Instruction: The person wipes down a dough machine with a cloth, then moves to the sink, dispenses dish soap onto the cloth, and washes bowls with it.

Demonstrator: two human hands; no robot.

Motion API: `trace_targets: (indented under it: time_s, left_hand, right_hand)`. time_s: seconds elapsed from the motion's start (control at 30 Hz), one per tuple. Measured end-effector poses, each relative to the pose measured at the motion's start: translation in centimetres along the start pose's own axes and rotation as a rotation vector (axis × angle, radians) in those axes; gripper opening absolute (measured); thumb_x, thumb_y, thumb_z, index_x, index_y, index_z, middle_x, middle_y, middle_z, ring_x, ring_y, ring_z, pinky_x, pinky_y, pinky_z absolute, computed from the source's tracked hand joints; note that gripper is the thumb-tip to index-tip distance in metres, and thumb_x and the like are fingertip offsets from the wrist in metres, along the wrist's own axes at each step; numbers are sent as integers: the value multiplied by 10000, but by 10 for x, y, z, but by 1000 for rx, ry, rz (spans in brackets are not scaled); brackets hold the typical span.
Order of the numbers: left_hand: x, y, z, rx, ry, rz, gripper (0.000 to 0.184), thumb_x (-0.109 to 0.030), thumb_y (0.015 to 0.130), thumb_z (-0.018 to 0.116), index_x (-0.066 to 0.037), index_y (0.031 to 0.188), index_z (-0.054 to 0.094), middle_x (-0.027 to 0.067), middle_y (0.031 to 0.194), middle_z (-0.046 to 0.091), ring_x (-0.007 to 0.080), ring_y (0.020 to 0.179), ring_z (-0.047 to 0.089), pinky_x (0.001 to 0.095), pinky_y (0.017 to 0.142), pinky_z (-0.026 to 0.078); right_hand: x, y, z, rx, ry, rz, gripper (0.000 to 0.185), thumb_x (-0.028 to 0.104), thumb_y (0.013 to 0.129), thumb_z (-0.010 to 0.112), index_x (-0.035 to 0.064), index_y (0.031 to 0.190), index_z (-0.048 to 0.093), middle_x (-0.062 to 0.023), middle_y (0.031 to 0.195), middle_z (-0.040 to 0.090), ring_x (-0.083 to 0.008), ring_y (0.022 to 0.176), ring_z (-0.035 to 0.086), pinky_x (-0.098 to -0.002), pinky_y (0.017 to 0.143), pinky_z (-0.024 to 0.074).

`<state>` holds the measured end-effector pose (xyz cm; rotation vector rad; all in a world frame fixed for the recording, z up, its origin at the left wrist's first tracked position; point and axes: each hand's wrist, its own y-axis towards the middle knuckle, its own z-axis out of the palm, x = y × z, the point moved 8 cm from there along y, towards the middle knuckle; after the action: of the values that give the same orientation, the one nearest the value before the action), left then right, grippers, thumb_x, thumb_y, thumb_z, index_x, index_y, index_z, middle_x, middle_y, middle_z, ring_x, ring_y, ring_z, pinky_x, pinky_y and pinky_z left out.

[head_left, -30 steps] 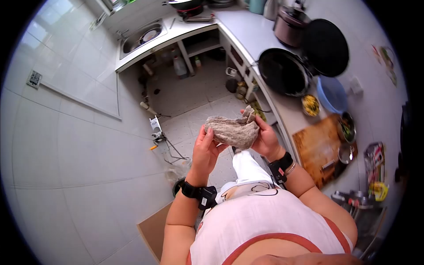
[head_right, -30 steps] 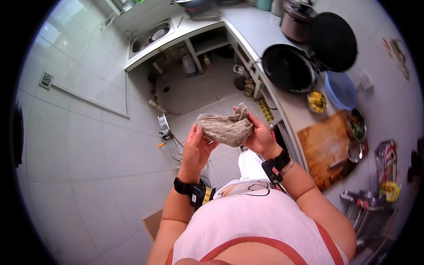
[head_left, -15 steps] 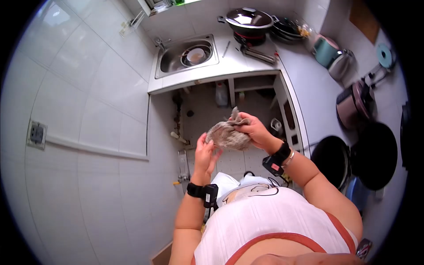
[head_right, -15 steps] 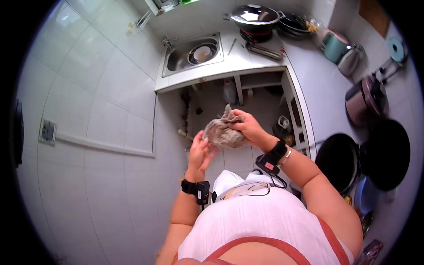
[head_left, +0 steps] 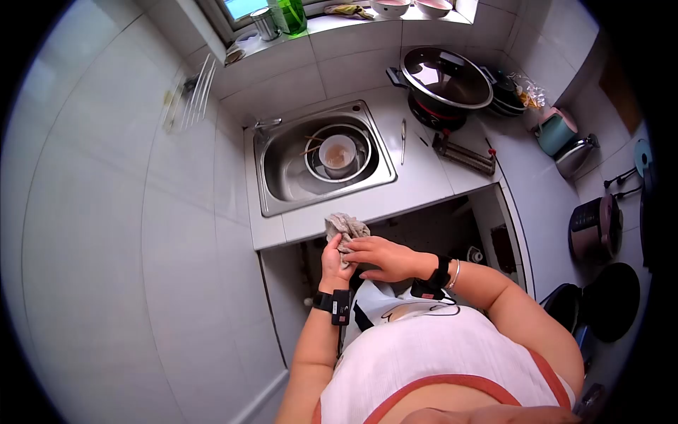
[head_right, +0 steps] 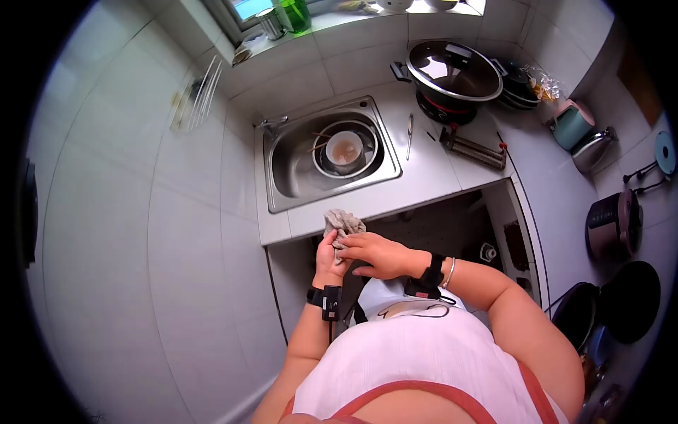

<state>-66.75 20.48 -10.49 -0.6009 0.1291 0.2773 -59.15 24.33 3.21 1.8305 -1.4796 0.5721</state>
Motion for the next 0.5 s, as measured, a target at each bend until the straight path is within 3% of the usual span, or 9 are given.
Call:
trace_targets:
  time_s: [0.17,0.23,0.3,0.4,0.43,0.5]
  left_hand:
    - [-49,80,-5,72,28,-62,325,-200,930,363,-31,1171,499,148,1148,569,296,1036,566,407,928,451]
    - [-55,85,27,73,3,-122,304,-189,923,388,-30,1153,507,141,1127,578,301,1013,573,435,899,457]
    - [-51,87,33,133,50,-253,295,-172,916,398,-34,1155,506,135,1121,576,289,1001,573,452,867,465]
    - [-78,114,15,18,44,-134,321,-173,916,386,-31,1191,471,145,1146,553,296,1047,545,446,903,446]
    - [-95,118,-1,-81,17,-84,320,-139,910,384,-19,1194,468,153,1136,554,299,1044,551,435,881,466]
    - [-121,126,2,-83,1,19,301,-114,902,391,-13,1171,481,154,1121,559,300,1020,564,426,856,482]
  right_hand:
    - [-67,43,-34,-147,116,227,369,55,736,638,98,1099,588,-144,1173,534,-332,1080,504,-395,934,409]
    - [-88,57,-48,-220,104,216,274,31,734,617,70,1005,619,-131,1126,549,-326,1048,519,-390,896,427]
    - [-113,74,-45,-183,119,153,277,29,733,613,57,1008,616,-132,1093,555,-331,1021,529,-385,865,441]
    - [-124,110,-49,30,125,105,244,30,741,603,37,984,624,-130,1078,555,-333,972,547,-388,833,454]
    - [-121,120,-60,-4,149,59,222,34,750,599,40,969,630,-130,1080,555,-332,964,552,-393,830,456]
    - [-124,135,-85,-99,123,12,248,36,773,608,38,1021,600,-155,1111,553,-338,1000,551,-384,832,466]
